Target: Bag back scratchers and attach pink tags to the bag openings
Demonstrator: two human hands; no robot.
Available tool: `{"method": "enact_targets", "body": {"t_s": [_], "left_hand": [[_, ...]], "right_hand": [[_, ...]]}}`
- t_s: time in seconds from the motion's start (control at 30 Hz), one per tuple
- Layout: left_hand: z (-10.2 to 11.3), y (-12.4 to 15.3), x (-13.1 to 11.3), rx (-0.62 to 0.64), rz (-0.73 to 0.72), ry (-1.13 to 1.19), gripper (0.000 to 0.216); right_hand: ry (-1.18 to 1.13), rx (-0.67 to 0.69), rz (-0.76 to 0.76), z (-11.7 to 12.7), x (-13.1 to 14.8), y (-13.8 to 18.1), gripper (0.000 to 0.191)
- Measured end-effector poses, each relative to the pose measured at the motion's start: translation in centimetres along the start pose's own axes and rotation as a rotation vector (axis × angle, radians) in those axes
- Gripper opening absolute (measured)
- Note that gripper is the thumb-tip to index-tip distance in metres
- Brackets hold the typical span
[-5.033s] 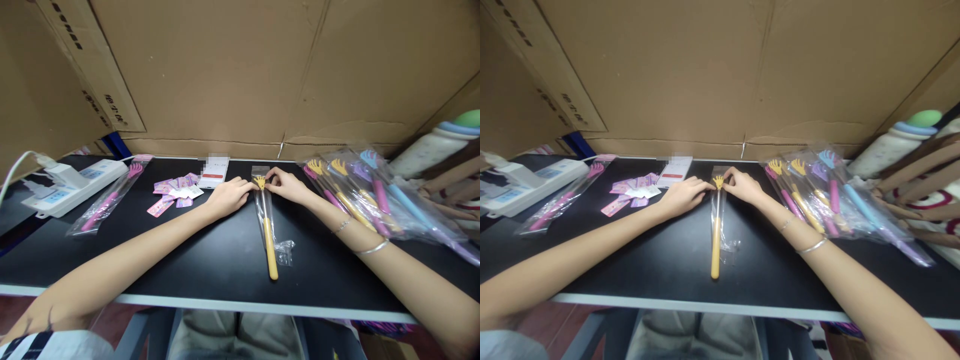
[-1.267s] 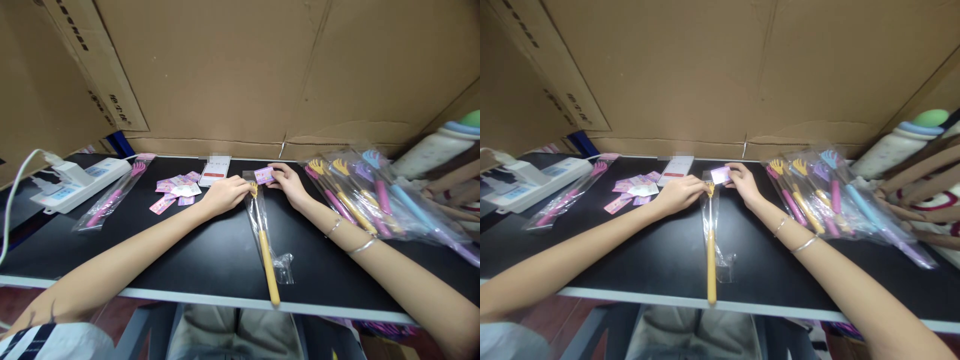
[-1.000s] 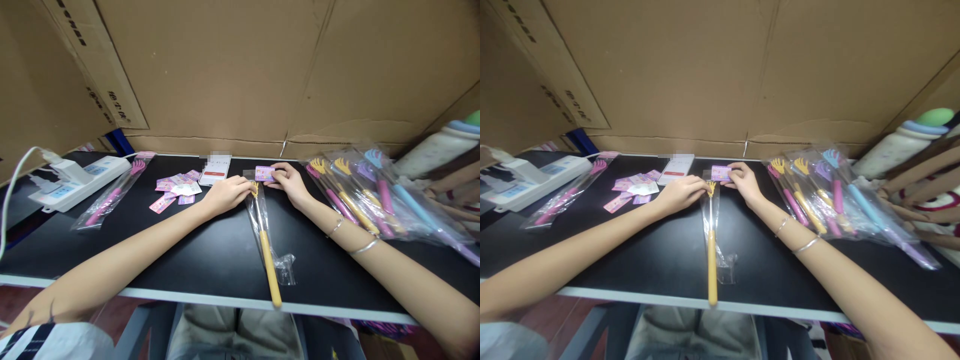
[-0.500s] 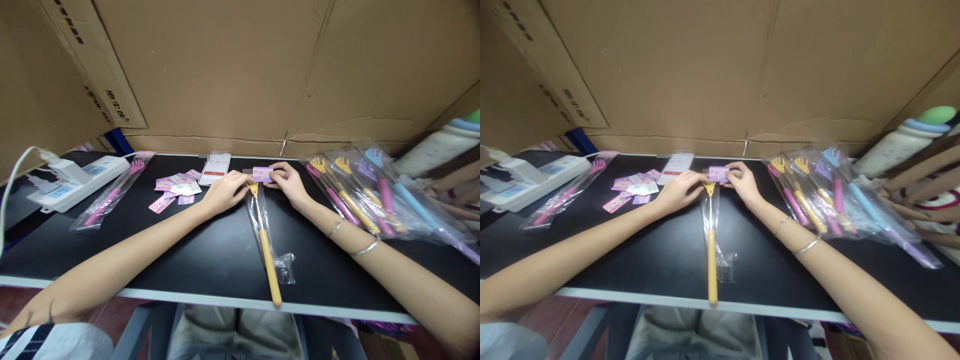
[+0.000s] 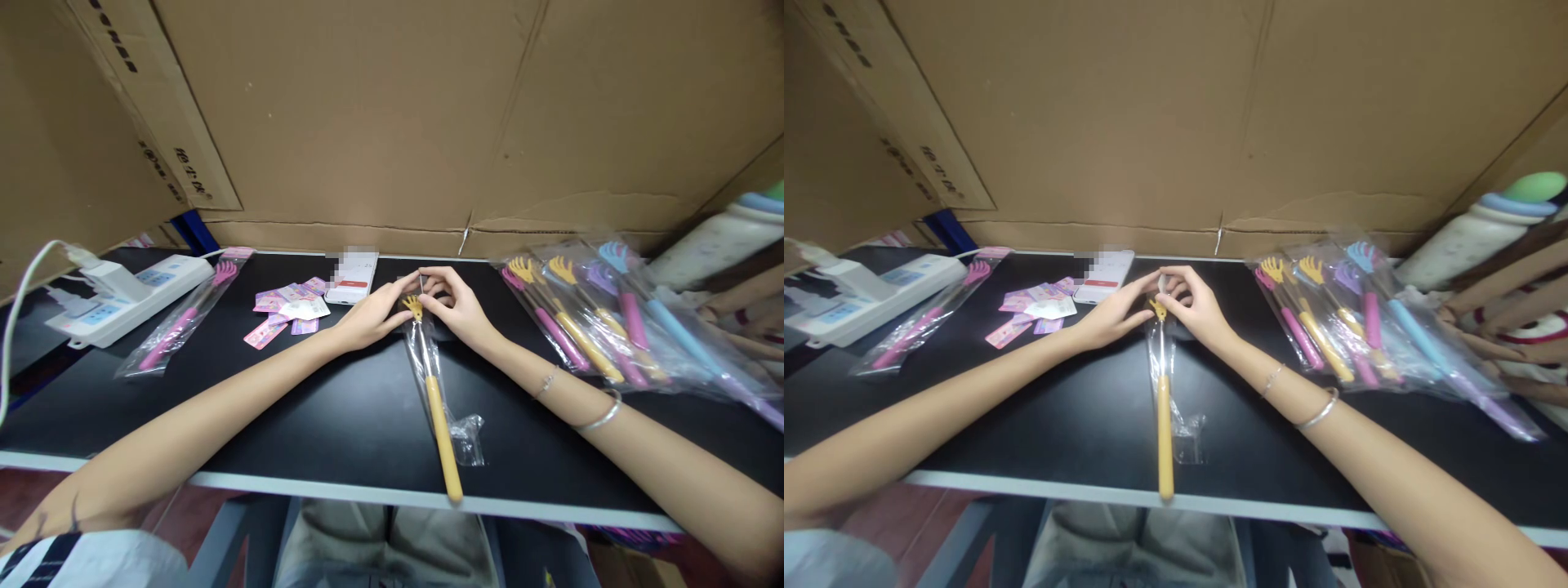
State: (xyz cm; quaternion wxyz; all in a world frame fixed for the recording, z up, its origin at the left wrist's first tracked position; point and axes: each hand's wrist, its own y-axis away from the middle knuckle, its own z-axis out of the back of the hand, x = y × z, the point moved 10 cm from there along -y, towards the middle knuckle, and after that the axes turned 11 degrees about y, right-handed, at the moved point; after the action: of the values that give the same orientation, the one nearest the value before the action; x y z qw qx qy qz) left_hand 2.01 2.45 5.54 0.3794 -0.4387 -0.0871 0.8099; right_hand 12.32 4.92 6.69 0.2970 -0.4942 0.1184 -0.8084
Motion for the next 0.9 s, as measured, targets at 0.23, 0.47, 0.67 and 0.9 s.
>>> {"method": "enact_targets", "body": {"t_s": [0.23,0.47,0.67,0.9], "left_hand": [[0.5,-0.1,-0.3,-0.059,0.021,0.037,0.042],[0.9,-0.1,-0.3,-0.081,0.051,0.013,0.034],[1.3,-1.3,-0.2,-0.017,0.047,-0.196,0.034],[2.6,-3.7,3.3,0.052,0.134,-0.567,0.031]], "right_hand": [[0.028,0.002,-0.027,0.0,-0.2,0.1,0.031],[0.075,-0.023,-0.093,0.4,-1.0,0.0,0.024],[-0.128,-0.106,-0.239,1.7,-3.8,-0.4,0.036],[-0.185,-0.195,-0.309,3.2,-5.6,-0.5,0.040]]}}
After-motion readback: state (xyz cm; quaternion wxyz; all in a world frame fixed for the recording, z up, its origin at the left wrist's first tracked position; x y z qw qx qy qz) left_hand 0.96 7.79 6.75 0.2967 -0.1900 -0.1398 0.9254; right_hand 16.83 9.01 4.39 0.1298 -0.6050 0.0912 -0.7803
